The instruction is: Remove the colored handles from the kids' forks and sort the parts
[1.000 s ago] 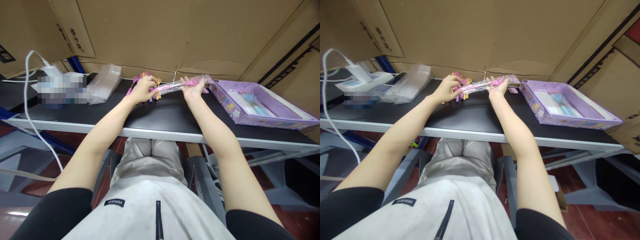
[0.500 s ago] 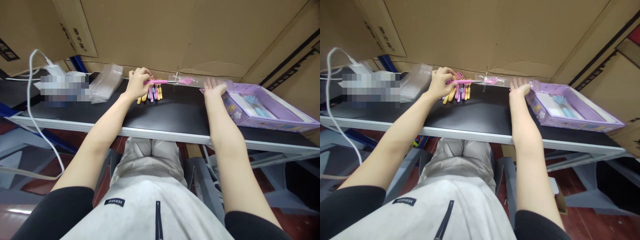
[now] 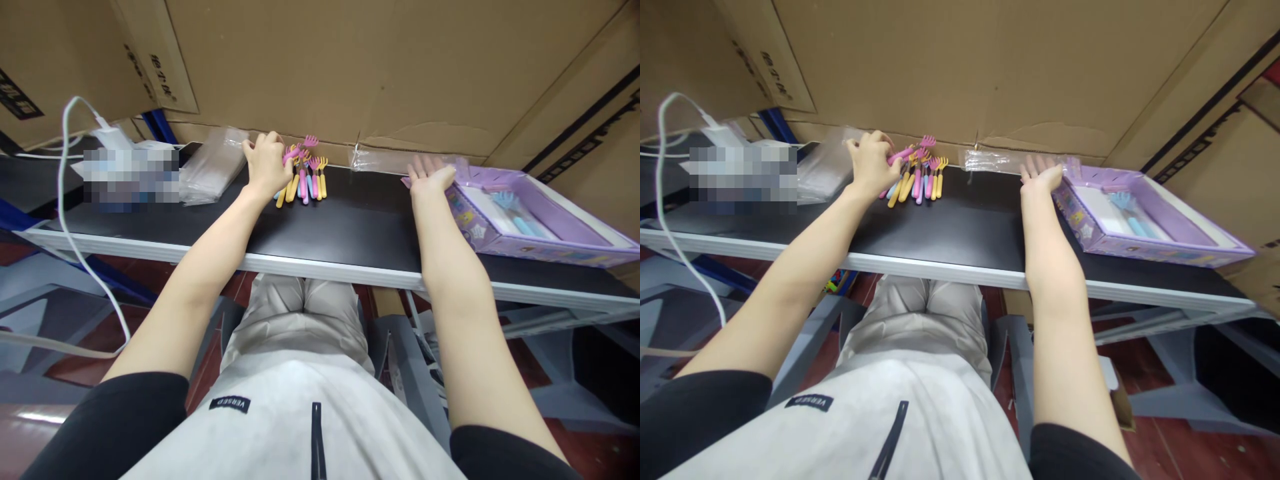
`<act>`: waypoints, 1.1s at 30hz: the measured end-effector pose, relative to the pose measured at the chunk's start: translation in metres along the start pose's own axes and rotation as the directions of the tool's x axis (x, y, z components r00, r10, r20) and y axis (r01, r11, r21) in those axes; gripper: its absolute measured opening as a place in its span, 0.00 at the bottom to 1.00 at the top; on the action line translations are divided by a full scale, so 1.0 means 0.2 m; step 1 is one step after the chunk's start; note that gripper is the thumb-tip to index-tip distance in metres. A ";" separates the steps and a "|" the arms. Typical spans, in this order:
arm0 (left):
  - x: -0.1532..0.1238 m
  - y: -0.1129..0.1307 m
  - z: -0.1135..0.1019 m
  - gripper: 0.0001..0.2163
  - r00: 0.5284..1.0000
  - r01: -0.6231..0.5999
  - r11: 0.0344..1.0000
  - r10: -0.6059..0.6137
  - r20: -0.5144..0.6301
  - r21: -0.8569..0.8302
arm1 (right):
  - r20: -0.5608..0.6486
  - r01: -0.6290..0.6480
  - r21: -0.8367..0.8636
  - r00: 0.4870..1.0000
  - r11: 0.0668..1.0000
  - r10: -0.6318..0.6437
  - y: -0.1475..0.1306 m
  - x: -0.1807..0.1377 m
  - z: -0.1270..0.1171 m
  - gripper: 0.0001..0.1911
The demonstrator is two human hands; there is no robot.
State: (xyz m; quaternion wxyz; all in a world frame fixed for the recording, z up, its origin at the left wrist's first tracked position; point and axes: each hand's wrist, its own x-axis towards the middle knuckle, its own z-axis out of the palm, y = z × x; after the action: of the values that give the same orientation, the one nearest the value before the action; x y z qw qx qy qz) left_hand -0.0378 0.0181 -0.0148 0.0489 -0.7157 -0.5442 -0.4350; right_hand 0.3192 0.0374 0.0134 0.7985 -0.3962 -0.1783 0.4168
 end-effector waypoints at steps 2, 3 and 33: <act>-0.01 0.01 0.03 0.07 0.999 -0.028 1.000 0.028 0.022 -0.001 | 0.019 0.031 -0.085 0.999 0.996 -0.029 0.01 0.03 -0.01 0.31; -0.02 0.01 0.05 0.07 0.998 -0.048 0.999 0.048 0.029 -0.005 | 0.028 0.046 -0.132 0.999 0.990 -0.043 0.02 0.04 -0.01 0.31; -0.09 0.12 0.29 0.17 0.988 -0.079 0.994 0.088 0.125 -0.076 | 0.269 0.140 -0.427 0.963 0.893 -0.022 0.14 0.03 0.06 0.21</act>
State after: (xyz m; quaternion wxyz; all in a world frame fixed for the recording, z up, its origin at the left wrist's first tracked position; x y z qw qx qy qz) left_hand 0.0145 0.0267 -0.0541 0.0067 -0.7655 -0.5001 -0.4047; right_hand 0.3013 0.0582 -0.0013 0.6744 -0.5017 -0.3869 0.3791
